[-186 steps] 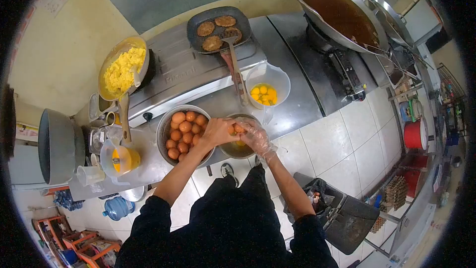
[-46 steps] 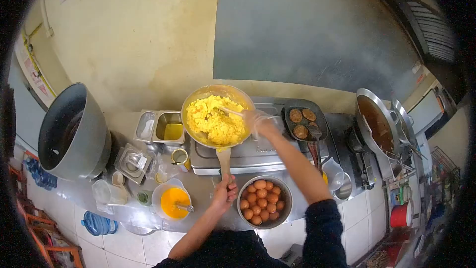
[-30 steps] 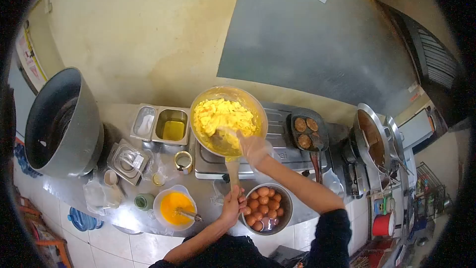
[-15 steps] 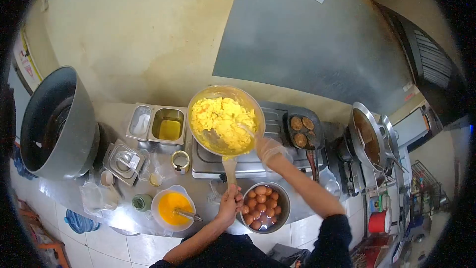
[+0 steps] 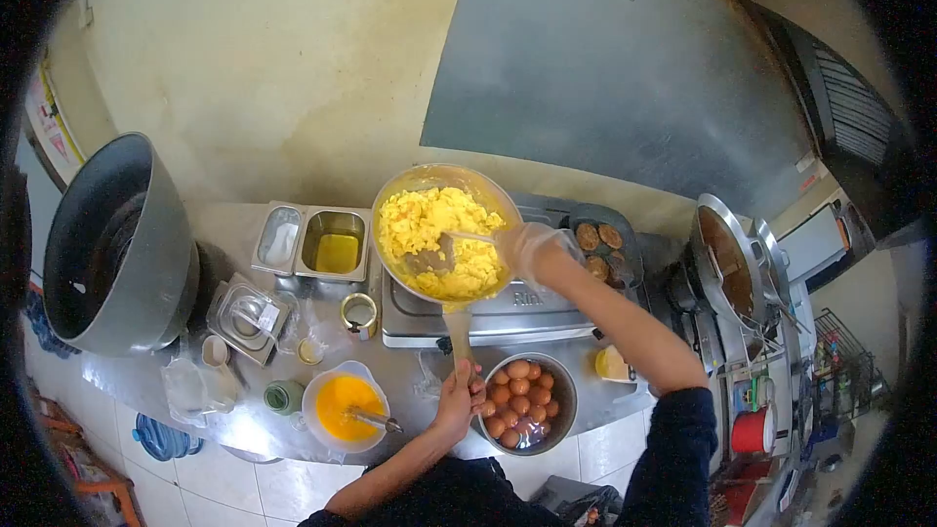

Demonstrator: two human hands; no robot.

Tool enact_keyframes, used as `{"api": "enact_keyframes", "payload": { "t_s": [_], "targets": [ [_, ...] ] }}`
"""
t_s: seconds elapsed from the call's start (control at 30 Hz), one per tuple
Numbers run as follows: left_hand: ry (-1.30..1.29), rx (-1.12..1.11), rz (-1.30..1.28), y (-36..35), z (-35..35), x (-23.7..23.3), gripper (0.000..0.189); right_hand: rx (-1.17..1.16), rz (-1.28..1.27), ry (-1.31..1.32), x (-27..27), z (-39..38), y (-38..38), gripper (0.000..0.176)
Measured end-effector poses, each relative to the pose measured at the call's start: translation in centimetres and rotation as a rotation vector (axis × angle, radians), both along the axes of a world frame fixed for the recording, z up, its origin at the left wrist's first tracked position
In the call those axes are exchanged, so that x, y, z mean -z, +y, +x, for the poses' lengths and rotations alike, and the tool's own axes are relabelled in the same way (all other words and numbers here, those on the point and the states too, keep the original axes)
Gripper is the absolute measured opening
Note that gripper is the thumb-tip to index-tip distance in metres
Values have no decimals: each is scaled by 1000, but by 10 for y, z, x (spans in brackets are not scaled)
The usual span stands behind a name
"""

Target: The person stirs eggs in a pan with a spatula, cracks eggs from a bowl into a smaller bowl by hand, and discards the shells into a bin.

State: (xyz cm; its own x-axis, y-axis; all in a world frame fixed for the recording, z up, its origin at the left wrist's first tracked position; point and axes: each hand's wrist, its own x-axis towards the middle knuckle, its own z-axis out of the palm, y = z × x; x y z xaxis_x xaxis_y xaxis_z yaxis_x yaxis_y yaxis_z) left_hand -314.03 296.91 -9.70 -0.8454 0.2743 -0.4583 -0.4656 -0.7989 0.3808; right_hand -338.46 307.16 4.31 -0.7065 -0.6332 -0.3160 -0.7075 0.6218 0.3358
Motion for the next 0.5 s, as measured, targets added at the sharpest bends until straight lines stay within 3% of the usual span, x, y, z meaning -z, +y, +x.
{"api": "enact_keyframes", "payload": {
  "t_s": [0.13,0.17,0.23,0.3,0.33,0.43,0.5],
  "targets": [
    [-17,-11,-6,-1,-1,-8,37,-65,107,-106,-75,67,-21,17],
    [-23,-9,-7,0,-1,-7,37,31,177,-135,-79,85,-29,17],
    [-24,-6,-8,2,-1,-4,37,130,244,-159,-56,96,-19,17],
    [-1,-20,-8,3,1,-2,37,-21,243,125,5,73,11,18],
    [1,-25,-6,2,-2,-4,37,152,129,157,5,61,7,19],
    [-30,-13,45,2,0,-5,36,171,63,225,15,9,23,19],
    [-15,-23,36,3,0,0,36,169,133,200,-15,22,10,18]
  ]
}}
